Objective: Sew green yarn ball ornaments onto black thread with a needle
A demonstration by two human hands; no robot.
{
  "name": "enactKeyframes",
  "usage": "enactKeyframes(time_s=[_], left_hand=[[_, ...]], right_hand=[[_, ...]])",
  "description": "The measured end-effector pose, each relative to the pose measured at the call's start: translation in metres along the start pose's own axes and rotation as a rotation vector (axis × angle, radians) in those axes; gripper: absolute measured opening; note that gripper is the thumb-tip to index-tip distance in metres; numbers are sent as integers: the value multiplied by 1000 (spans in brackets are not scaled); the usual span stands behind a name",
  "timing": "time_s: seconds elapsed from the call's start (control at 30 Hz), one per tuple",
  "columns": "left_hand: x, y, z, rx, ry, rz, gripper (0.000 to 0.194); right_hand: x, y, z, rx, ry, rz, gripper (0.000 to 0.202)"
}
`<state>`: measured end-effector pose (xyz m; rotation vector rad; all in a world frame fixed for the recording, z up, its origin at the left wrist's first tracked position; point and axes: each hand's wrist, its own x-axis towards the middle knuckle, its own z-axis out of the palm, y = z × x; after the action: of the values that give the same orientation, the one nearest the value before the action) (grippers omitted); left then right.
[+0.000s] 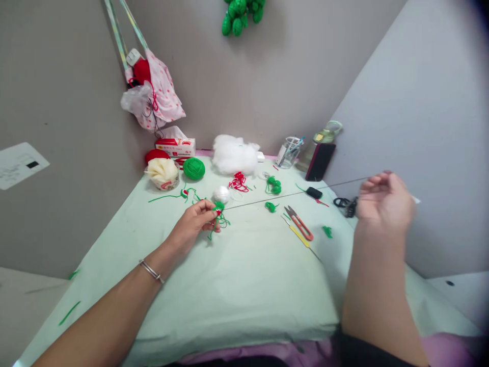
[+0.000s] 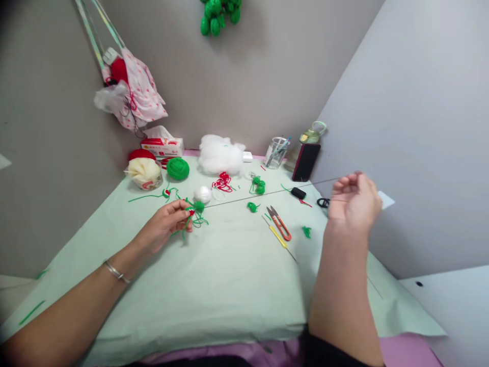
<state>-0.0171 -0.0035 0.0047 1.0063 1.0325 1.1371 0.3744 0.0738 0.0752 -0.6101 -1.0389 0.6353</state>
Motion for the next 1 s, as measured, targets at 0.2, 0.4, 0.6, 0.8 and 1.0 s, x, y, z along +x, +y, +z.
enactKeyframes(time_s=[0.2, 0.4, 0.6, 0.8, 1.0], left_hand=[[0, 0, 2, -55, 1, -5, 30], [-3, -3, 7, -64, -47, -18, 28], [-6, -4, 10, -61, -99, -2, 24], [-6, 2, 8, -7, -58, -6, 25], [-1, -3, 4, -2, -38, -8, 26]], right_hand=[[-14, 9, 22, -201, 44, -59, 22], [-105, 31, 119, -471, -704, 277, 18], [-147, 43, 136, -571, -1048, 344, 12], [-120, 26, 127, -336, -1003, 525, 17], [-106, 9, 111, 45, -1028, 505, 11]])
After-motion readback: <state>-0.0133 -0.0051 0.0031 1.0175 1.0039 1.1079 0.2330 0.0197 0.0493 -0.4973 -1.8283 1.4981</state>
